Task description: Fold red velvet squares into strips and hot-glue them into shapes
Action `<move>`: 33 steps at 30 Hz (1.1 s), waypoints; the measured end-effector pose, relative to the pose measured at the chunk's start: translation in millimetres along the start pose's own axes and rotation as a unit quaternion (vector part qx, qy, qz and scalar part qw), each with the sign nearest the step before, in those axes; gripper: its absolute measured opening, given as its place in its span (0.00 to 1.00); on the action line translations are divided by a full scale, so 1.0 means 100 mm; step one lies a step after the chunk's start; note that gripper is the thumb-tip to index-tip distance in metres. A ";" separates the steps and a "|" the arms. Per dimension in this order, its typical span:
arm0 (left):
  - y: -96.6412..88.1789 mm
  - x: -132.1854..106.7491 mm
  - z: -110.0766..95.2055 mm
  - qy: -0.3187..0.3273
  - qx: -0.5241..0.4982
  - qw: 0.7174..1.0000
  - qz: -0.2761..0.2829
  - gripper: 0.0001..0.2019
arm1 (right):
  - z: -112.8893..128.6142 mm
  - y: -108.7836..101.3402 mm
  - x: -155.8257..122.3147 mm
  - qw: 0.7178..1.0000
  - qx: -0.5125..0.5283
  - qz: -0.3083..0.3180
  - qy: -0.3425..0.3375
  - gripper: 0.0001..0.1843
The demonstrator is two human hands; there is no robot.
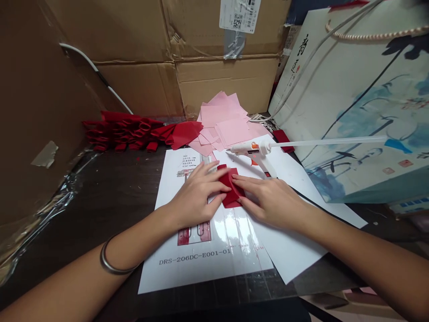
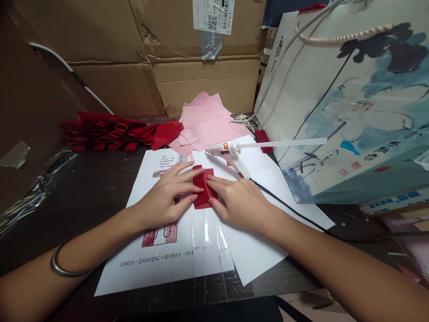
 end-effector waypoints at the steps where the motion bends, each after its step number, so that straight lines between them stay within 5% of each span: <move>1: -0.02 0.00 -0.01 0.001 0.012 1.000 -0.017 0.11 | 0.00 0.00 0.00 1.000 -0.001 -0.003 0.001 0.21; 18: 0.01 -0.01 0.02 -0.024 -0.011 0.999 -0.019 0.09 | -0.03 0.00 0.01 0.999 0.026 0.019 0.009 0.21; 33: 0.06 -0.03 0.02 -0.052 0.013 0.997 0.054 0.19 | -0.03 -0.01 0.00 0.999 0.034 0.014 0.001 0.22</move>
Point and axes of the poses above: each hand's wrist, its own x-axis towards the middle knuckle, its own y-axis out of the palm, z = x × y, the point moved 6 cm from there along x, towards the middle knuckle, and after that the axes turned 5 degrees about -x, right-handed, at the moved point
